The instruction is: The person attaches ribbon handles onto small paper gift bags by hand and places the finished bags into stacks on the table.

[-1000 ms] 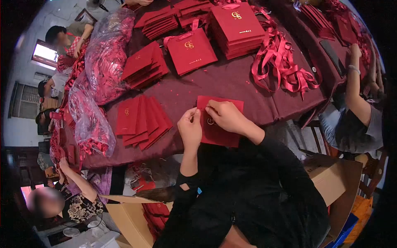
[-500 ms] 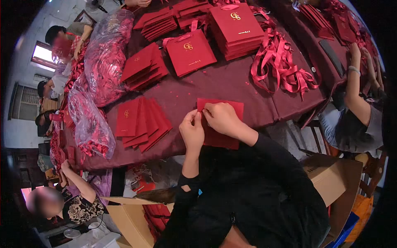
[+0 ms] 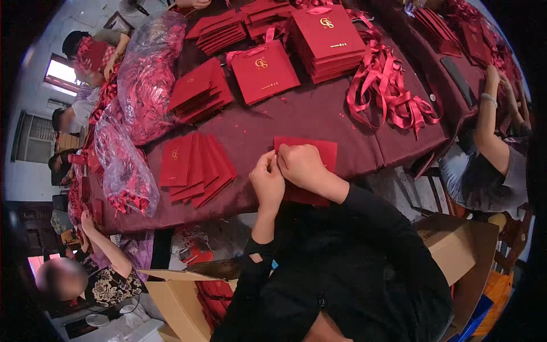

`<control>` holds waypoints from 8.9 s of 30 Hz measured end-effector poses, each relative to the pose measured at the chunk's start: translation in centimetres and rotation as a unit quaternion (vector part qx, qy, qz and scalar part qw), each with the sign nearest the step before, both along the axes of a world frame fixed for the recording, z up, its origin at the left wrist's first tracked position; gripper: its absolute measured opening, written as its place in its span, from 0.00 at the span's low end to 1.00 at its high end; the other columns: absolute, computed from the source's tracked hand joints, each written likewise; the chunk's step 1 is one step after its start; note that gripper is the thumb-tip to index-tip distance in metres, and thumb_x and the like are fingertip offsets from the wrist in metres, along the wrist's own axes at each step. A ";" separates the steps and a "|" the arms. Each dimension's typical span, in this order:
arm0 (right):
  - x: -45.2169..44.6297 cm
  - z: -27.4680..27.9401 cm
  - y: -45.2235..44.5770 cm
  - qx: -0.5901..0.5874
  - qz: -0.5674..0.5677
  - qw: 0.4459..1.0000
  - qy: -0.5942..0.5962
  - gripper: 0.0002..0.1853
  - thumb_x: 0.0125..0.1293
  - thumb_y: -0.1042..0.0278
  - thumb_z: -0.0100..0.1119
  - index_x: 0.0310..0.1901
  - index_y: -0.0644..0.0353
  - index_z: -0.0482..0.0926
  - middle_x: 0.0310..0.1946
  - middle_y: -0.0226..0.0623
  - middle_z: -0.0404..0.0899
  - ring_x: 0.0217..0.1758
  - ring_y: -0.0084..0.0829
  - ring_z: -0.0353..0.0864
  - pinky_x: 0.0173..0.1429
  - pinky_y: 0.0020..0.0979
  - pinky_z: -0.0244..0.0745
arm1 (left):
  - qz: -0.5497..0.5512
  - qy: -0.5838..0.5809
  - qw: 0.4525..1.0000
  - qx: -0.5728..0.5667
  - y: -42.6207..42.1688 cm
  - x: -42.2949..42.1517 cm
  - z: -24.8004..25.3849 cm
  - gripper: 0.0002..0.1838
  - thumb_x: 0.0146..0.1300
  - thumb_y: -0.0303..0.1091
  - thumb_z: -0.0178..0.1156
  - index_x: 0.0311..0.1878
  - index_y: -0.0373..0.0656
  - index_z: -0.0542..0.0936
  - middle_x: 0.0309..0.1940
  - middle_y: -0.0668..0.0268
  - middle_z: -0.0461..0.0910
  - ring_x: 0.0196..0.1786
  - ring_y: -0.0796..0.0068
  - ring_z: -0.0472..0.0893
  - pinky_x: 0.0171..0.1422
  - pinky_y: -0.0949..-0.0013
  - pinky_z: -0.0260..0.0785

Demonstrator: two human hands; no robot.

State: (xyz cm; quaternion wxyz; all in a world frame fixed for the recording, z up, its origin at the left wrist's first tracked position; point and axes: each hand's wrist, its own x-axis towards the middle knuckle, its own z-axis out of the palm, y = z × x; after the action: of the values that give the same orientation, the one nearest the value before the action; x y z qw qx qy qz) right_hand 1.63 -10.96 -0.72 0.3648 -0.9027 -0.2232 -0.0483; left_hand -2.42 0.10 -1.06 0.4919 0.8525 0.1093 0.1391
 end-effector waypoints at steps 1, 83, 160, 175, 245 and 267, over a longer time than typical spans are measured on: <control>0.1 -0.1 -0.2 0.001 0.000 1.000 -0.002 0.12 0.60 0.62 0.55 0.28 0.63 0.76 0.20 0.50 0.78 0.25 0.52 0.81 0.31 0.48 0.75 | -0.005 -0.009 1.000 0.005 0.0 0.0 0.1 0.11 0.69 0.29 0.55 0.45 0.29 0.80 0.36 0.60 0.84 0.41 0.74 0.81 0.48 0.71 0.72; -3.5 2.0 -5.0 0.403 0.113 0.812 0.406 0.07 0.66 0.71 0.60 0.39 0.66 0.82 0.29 0.31 0.82 0.34 0.20 0.80 0.39 0.23 0.76 | -0.052 0.095 0.990 0.088 3.1 -3.8 3.1 0.12 0.61 0.33 0.65 0.45 0.36 0.82 0.35 0.60 0.80 0.34 0.70 0.74 0.42 0.68 0.69; -3.8 -0.1 -3.4 0.121 0.013 0.990 0.065 0.29 0.62 0.58 0.62 0.62 0.60 0.69 0.35 0.41 0.77 0.36 0.42 0.81 0.38 0.39 0.77 | -0.095 -0.101 0.930 0.341 6.2 2.1 -0.3 0.03 0.59 0.22 0.55 0.37 0.37 0.74 0.36 0.56 0.73 0.44 0.53 0.74 0.48 0.55 0.69; -2.7 9.4 -7.3 0.155 0.031 0.981 -0.108 0.16 0.59 0.59 0.68 0.43 0.62 0.79 0.29 0.44 0.78 0.31 0.44 0.76 0.36 0.35 0.72 | -0.030 -0.508 0.786 0.350 3.0 -5.2 8.2 0.12 0.61 0.24 0.53 0.48 0.35 0.73 0.40 0.54 0.76 0.45 0.50 0.76 0.53 0.52 0.69; 1.6 -0.6 -2.7 0.209 0.125 0.967 0.074 0.11 0.58 0.77 0.63 0.43 0.63 0.78 0.33 0.44 0.75 0.35 0.41 0.79 0.38 0.34 0.74 | -0.109 0.113 0.945 -0.287 5.1 2.2 -1.2 0.14 0.70 0.25 0.53 0.57 0.31 0.75 0.45 0.62 0.81 0.46 0.80 0.78 0.52 0.75 0.70; 1.7 -0.5 -1.9 0.253 0.101 0.960 0.070 0.06 0.58 0.75 0.63 0.35 0.68 0.78 0.28 0.40 0.81 0.32 0.23 0.79 0.37 0.27 0.73 | -0.056 0.084 0.947 -0.306 3.9 1.6 -0.6 0.10 0.68 0.25 0.56 0.48 0.29 0.79 0.37 0.65 0.83 0.39 0.85 0.78 0.44 0.79 0.70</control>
State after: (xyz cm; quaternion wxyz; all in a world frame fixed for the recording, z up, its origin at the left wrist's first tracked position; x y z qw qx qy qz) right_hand 3.37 -12.83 -1.21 0.5992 -0.7545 -0.2676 -0.0034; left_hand -0.85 4.01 -1.69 0.7252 0.6742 0.1397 -0.0005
